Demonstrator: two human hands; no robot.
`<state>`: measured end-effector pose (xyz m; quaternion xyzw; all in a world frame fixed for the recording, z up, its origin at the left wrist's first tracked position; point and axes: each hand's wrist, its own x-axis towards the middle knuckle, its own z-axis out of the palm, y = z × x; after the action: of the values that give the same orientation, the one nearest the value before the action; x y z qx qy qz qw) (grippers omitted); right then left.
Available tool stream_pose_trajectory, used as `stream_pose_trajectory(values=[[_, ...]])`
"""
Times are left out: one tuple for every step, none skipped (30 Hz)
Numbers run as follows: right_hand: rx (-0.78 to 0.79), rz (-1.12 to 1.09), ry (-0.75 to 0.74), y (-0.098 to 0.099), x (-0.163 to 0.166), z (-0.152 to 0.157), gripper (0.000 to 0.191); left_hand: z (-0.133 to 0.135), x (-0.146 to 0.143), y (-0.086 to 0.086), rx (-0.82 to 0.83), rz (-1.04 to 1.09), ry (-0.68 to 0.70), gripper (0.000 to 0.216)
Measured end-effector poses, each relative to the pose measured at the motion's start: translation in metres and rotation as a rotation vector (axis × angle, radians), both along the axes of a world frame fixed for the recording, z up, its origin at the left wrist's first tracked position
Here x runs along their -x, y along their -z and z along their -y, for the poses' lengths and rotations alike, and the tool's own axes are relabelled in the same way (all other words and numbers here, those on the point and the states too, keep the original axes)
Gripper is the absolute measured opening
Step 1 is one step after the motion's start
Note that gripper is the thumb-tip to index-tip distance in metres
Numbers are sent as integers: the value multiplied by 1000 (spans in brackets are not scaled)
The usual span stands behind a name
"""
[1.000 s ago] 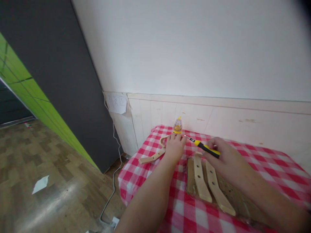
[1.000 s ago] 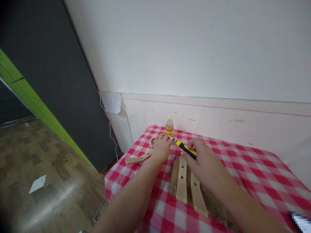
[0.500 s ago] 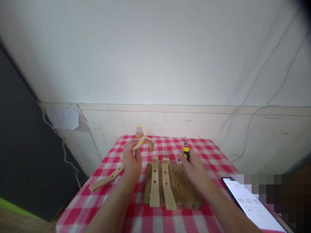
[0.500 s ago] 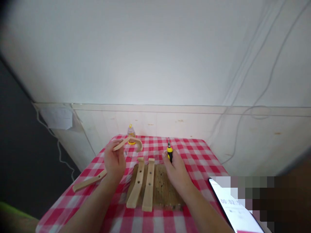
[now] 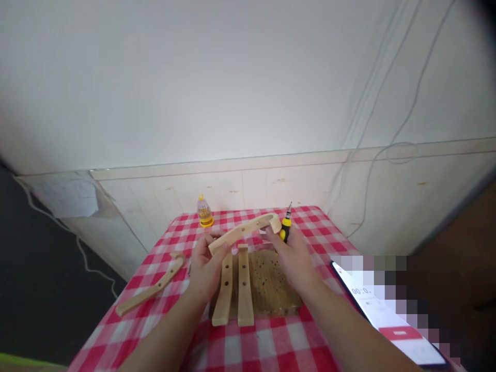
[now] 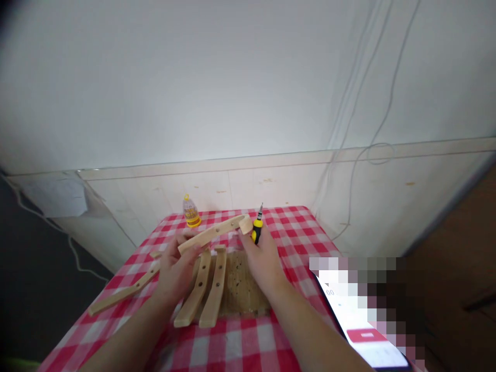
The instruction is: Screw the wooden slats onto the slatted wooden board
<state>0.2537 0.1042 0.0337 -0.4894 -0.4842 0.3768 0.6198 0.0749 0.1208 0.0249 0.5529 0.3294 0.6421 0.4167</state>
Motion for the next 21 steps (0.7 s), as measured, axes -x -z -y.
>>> stream_pose_trajectory(values=[[3, -37, 26, 0, -3, -1, 40, 2, 0, 1, -4, -48, 76, 21], [12, -64, 53, 0, -6, -3, 40, 5, 0, 2, -11, -100, 154, 23], [21, -85, 70, 0, -8, -4, 41, 7, 0, 1, -27, -168, 215, 22], [30, -105, 81, 0, -10, -5, 41, 10, 0, 0, -45, -248, 267, 21], [38, -119, 84, 0, -12, -6, 41, 13, 0, -1, -78, -303, 298, 22], [43, -129, 83, -1, -13, -7, 40, 16, 0, -2, -96, -347, 344, 25], [53, -128, 81, -1, -14, -8, 40, 17, 0, -3, -104, -367, 397, 28], [69, -111, 80, -2, -16, -8, 39, 18, 0, -4, -107, -373, 444, 32], [92, -77, 70, -2, -17, -9, 38, 18, 0, -3, -102, -372, 478, 36], [115, -30, 53, -2, -19, -10, 37, 17, 1, -2, -97, -366, 485, 39], [139, 29, 29, -2, -21, -11, 35, 15, 2, 0, -91, -358, 461, 42], [162, 101, 3, 0, -22, -12, 34, 13, 3, 3, -85, -351, 417, 43], [183, 183, -25, 1, -24, -13, 32, 10, 4, 5, -76, -342, 359, 42], [201, 265, -46, 3, -25, -14, 32, 8, 5, 8, -62, -336, 303, 41], [222, 346, -59, 5, -26, -14, 31, 6, 5, 9, -41, -335, 261, 40], [242, 421, -68, 6, -25, -15, 30, 5, 5, 10, -13, -344, 239, 40], [256, 490, -75, 7, -24, -15, 29, 5, 5, 10, 20, -363, 238, 40], [261, 556, -82, 8, -22, -15, 27, 5, 5, 9, 53, -389, 251, 40], [258, 626, -99, 9, -20, -14, 26, 5, 4, 7, 80, -418, 272, 40], [248, 691, -122, 9, -17, -13, 24, 6, 4, 5, 98, -447, 297, 39], [236, 752, -142, 9, -13, -12, 23, 7, 3, 3, 104, -473, 312, 38]])
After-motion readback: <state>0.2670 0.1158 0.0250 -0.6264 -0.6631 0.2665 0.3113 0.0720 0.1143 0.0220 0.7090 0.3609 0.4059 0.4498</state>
